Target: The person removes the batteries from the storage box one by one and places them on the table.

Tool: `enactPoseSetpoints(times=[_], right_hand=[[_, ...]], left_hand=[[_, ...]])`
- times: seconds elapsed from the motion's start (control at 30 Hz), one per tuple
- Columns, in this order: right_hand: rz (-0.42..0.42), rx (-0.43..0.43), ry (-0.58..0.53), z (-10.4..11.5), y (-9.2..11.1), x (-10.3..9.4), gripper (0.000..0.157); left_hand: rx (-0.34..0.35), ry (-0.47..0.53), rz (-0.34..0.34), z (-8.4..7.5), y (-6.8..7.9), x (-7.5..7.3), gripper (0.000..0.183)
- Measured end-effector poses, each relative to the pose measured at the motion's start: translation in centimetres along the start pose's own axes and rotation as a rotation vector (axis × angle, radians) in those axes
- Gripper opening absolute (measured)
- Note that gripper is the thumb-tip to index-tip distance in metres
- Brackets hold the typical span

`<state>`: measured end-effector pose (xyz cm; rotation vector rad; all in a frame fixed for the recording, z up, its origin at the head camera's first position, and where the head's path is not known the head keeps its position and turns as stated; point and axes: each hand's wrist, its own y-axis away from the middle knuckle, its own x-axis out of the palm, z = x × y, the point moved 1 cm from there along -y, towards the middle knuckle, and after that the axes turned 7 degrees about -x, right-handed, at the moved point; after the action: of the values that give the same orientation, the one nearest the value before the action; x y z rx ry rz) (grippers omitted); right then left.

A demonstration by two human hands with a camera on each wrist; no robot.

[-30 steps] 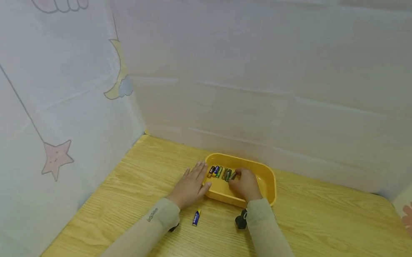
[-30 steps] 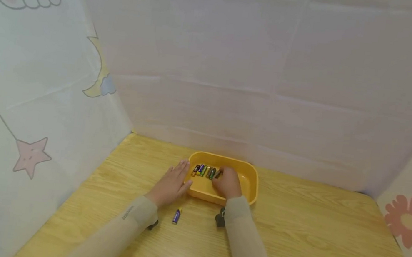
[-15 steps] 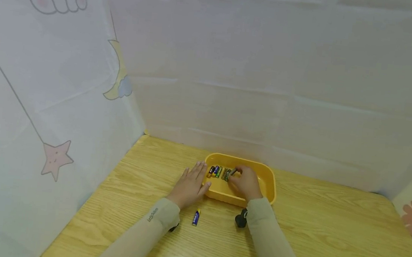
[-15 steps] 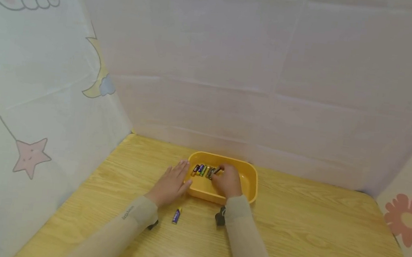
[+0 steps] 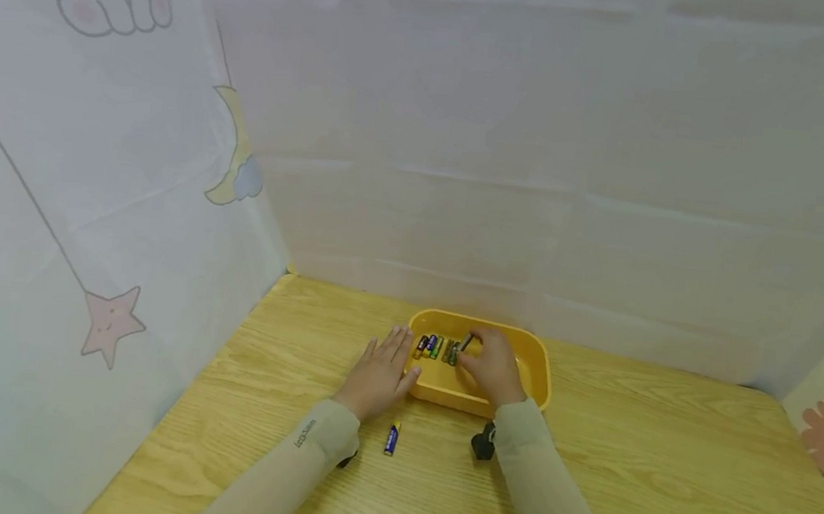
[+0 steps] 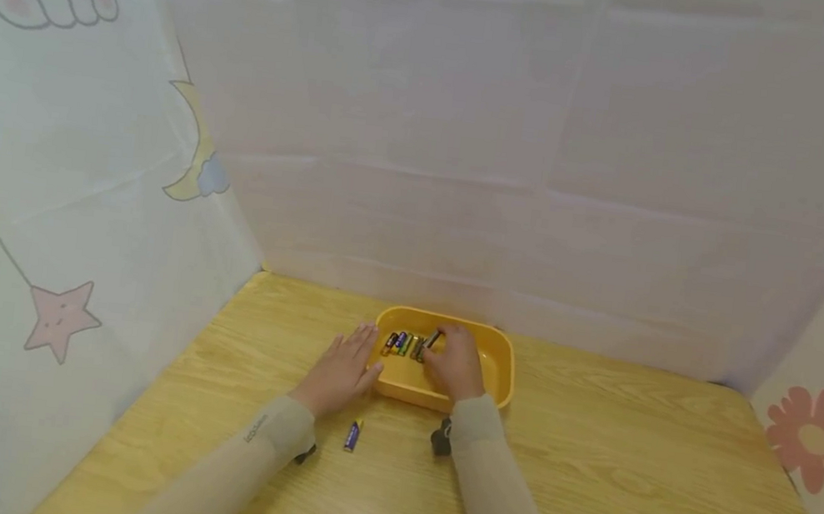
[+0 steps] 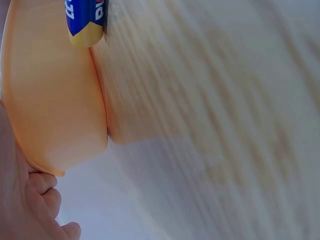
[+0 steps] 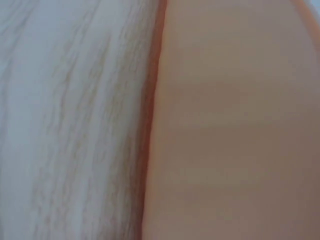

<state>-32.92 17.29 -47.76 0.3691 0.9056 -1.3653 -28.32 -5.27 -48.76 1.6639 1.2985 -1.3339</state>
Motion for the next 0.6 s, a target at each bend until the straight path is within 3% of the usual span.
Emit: enactPoseSetpoints(times=[0.27, 0.6], right_hand=[[0.013, -0.021, -0.017, 0.3, 0.7, -0.7, 0.057], [0.007, -0.105, 0.033, 1.2, 1.5, -1.6, 0.055]], left_hand=[[0.004, 0.003, 0.013, -0.2, 0.3, -0.2, 0.068], [0.000, 0.006, 0.011, -0.1, 0.1, -0.1, 0.068]])
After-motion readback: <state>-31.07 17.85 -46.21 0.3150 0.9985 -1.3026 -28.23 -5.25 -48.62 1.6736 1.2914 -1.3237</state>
